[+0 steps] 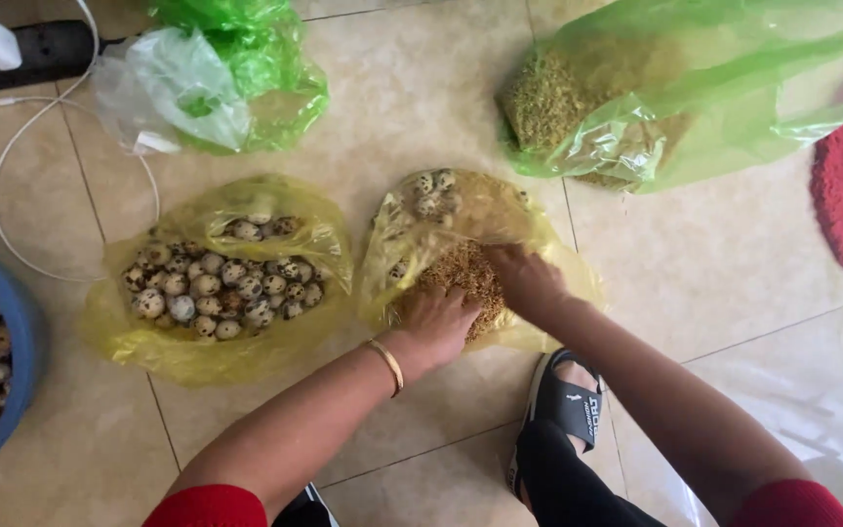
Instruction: The person sorts quail eggs from a yellow plastic bag into a blue colander. They repeatedly pick up eggs, separate them from grain-like material, and place them into the colander. The person handles the eggs by hand throughout the process.
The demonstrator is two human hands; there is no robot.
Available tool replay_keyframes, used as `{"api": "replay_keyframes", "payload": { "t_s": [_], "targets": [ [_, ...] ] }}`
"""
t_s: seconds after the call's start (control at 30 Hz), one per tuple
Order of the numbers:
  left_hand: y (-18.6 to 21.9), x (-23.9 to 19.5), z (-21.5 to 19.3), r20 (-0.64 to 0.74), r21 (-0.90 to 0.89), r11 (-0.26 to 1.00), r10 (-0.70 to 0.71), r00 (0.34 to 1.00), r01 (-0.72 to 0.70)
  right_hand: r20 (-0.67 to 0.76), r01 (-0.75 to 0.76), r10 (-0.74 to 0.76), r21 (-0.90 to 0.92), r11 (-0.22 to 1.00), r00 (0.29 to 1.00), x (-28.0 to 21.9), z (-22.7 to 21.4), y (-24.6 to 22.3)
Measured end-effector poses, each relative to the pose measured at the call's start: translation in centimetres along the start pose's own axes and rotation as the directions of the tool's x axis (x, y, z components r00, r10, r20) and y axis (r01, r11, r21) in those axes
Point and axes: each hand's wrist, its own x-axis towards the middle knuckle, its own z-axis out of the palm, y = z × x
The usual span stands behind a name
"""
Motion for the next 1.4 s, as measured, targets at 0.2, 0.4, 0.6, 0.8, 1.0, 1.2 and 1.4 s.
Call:
{"api": "replay_keyframes", "payload": {
  "t_s": [0.2, 0.4, 0.6, 0.8, 1.0, 1.2, 1.4],
  "targets": [
    [0.7, -1.7, 4.0, 0.075, 0.043, 0.999, 0.014, 0.997, -0.017, 0.097, 0.314, -0.305, -0.093, 0.945, 0.947, -5.0, 1.5, -1.8],
    [-0.3, -2.7, 5.8, -0.049, 0.031, 0.999, 0.015, 0.999, -0.014, 0.082, 0.127, -0.121, -0.069, 0.989, 0.989, -4.0, 2.6, 0.5],
    [-1.5, -1.8, 3.6, -0.042, 0.085, 0.993, -0.074, 0.996, 0.078, 0.125, 0.307, -0.298, -0.053, 0.95, 0.946, -3.9, -0.5, -3.6],
    [-1.3, -3.6, 0.5, -0.048, 0.026, 0.998, -0.047, 0.998, 0.048, 0.063, 0.323, -0.32, -0.05, 0.945, 0.945, -3.4, -4.4, -4.5],
    [-6.0, -2.0, 2.7, -0.335, 0.205, 0.968, -0.072, 0.94, 0.147, 0.04, 0.468, -0.469, -0.17, 0.867, 0.882, -3.3, -1.4, -3.5],
    [-5.8, -1.6, 2.7, -0.28, 0.214, 0.971, -0.039, 0.959, 0.102, 0.045, 0.343, -0.36, 0.212, 0.915, 0.932, -1.1, -7.3, -6.9],
    [-6.9, -1.0, 3.8, -0.066, 0.019, 0.982, -0.186, 0.98, 0.188, -0.028, 0.49, -0.49, 0.107, 0.865, 0.871, 0.8, -1.4, -4.0]
  ]
}}
